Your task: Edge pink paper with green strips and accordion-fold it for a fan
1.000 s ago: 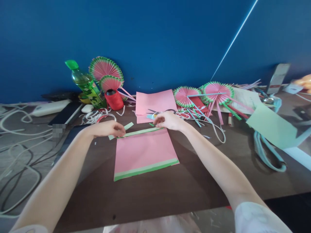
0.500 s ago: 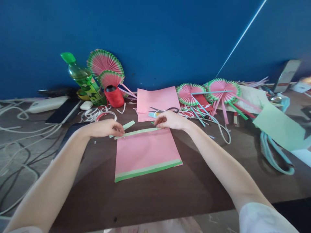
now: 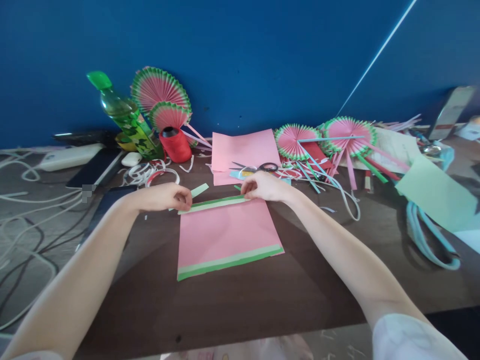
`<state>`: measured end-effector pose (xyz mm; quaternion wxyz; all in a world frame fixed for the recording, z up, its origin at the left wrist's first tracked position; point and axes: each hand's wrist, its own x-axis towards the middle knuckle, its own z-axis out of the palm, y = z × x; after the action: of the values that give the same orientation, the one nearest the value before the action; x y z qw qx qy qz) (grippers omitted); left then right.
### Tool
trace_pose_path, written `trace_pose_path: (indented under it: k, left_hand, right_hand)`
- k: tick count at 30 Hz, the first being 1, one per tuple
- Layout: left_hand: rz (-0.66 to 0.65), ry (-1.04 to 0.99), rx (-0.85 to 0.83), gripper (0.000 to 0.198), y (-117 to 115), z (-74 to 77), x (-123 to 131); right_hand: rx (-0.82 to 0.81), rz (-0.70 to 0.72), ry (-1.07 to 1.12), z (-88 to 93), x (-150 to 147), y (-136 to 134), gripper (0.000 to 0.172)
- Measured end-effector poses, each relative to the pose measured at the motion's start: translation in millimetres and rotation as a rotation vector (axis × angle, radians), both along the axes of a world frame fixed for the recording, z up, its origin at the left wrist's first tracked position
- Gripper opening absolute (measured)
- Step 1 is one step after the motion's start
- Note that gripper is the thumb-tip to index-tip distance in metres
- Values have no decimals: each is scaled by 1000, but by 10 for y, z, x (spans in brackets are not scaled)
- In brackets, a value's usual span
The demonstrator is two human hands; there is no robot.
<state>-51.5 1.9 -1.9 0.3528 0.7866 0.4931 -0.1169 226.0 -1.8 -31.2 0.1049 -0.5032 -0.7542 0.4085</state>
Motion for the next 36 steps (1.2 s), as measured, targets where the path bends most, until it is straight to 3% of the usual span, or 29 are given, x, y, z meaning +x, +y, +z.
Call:
trace_pose_path:
  k: [9,36]
  left_hand:
    - [40,46,22,21,-1,-71,23]
    - [43,115,8,22,66,-130,26]
  right_hand:
    - [16,-3,12,-80,20,29,10]
    - [52,-6,-39,-69,3,17,10]
